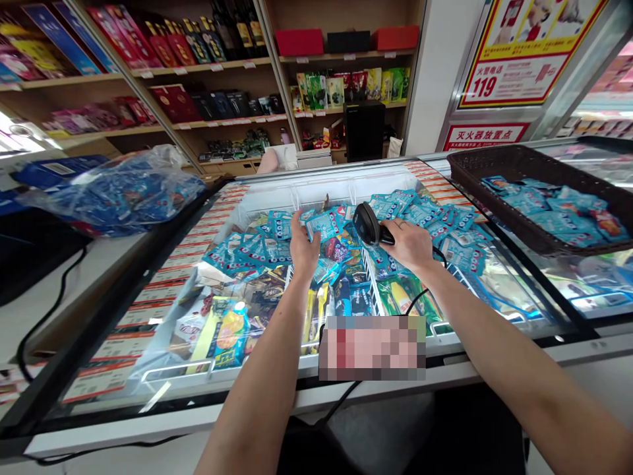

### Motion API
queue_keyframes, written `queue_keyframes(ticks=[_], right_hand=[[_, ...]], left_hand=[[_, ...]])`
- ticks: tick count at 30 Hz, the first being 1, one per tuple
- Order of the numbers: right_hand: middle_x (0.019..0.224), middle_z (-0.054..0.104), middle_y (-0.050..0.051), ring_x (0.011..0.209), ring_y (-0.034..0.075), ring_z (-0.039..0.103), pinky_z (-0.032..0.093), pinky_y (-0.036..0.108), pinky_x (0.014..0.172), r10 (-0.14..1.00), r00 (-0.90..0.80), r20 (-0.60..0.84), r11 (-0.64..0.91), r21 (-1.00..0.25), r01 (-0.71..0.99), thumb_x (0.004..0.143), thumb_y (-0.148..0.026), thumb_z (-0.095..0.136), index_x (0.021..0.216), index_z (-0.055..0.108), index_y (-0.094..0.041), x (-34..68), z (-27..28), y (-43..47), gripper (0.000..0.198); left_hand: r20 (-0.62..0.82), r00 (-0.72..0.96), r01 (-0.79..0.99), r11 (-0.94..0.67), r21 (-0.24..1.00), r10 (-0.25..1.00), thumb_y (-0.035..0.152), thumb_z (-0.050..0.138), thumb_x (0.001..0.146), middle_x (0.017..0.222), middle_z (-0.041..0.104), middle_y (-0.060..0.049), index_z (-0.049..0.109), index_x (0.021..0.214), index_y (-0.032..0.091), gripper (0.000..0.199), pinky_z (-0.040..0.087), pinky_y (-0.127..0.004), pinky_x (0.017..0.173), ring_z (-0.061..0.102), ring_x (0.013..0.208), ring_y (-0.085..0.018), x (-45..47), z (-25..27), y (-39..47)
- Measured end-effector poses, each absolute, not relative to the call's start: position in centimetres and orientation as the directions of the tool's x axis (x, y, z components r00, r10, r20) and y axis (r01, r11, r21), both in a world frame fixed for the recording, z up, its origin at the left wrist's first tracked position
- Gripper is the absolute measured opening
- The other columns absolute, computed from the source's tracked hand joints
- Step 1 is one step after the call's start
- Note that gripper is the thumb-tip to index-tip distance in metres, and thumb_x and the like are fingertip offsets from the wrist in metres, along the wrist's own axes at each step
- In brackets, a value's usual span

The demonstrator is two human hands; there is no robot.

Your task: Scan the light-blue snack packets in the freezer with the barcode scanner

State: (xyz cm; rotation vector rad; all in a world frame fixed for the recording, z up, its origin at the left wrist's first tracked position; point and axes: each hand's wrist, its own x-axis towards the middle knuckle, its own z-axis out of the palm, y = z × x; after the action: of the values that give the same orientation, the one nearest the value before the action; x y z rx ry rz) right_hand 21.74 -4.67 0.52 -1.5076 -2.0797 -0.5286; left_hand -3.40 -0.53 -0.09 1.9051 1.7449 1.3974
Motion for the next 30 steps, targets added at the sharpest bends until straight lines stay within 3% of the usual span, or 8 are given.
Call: queue_keyframes(ticks=[5,10,17,21,26,30], right_hand=[[0.095,0.065,0.007,0.088,0.022,0.057,0.035,0.030,0.069,0.755,-0.252,0.606,0.307,0.012,0.951,0.085,-0.039,0.052,0.114,0.057,-0.022,21.7,0.5,-4.6,0.034],[0.095,0.065,0.008,0.088,0.022,0.057,0.035,0.029,0.069,0.755,-0.258,0.602,0.315,0.011,0.949,0.085,-0.039,0.052,0.115,0.057,-0.021,21.8,0.4,-4.6,0.035],[0.094,0.065,0.006,0.088,0.021,0.057,0.035,0.029,0.069,0.749,-0.255,0.612,0.313,0.013,0.950,0.085,-0.039,0.052,0.115,0.056,-0.022,21.7,0.5,-4.7,0.034],[0.093,0.065,0.007,0.087,0.022,0.057,0.034,0.029,0.069,0.750,-0.262,0.608,0.312,0.024,0.950,0.085,-0.038,0.052,0.115,0.056,-0.021,21.7,0.4,-4.7,0.035],[0.093,0.065,0.006,0.086,0.022,0.057,0.034,0.030,0.069,0.744,-0.280,0.607,0.324,0.038,0.945,0.085,-0.040,0.051,0.114,0.056,-0.022,21.8,0.4,-4.7,0.035],[0.097,0.065,0.007,0.086,0.021,0.058,0.034,0.029,0.069,0.744,-0.335,0.577,0.364,0.070,0.929,0.084,-0.039,0.052,0.114,0.056,-0.021,21.7,0.5,-4.7,0.035]], left_hand=[[0.523,-0.051,0.809,-0.272,0.521,0.851,0.021,0.046,0.079,0.121,0.056,-0.005,0.042,0.123,0.023,0.044,0.044,-0.033,0.091,0.054,0.111,-0.021,-2.9,0.7,-1.2],[0.548,-0.107,0.809,-0.248,0.533,0.830,0.032,0.046,0.084,0.106,0.060,-0.007,0.044,0.114,0.021,0.032,0.045,-0.033,0.084,0.058,0.098,-0.021,-2.9,0.6,-1.1],[0.560,-0.230,0.700,-0.265,0.664,0.796,0.038,0.049,0.084,0.093,0.059,-0.005,0.044,0.105,0.019,0.029,0.046,-0.028,0.073,0.058,0.080,-0.015,-3.2,0.0,-0.6],[0.508,-0.275,0.551,-0.300,0.779,0.816,0.036,0.050,0.083,0.098,0.058,-0.006,0.032,0.122,0.018,0.046,0.047,-0.024,0.064,0.057,0.069,-0.010,-3.4,-0.5,0.0],[0.476,-0.219,0.457,-0.342,0.821,0.852,0.035,0.046,0.084,0.106,0.058,-0.007,0.040,0.117,0.021,0.036,0.051,-0.025,0.068,0.060,0.086,-0.014,-3.5,-0.6,0.3],[0.357,-0.243,0.345,-0.263,0.901,0.902,0.041,0.045,0.086,0.096,0.059,-0.006,0.034,0.116,0.021,0.038,0.051,-0.025,0.058,0.060,0.073,-0.012,-3.4,-0.7,0.4]])
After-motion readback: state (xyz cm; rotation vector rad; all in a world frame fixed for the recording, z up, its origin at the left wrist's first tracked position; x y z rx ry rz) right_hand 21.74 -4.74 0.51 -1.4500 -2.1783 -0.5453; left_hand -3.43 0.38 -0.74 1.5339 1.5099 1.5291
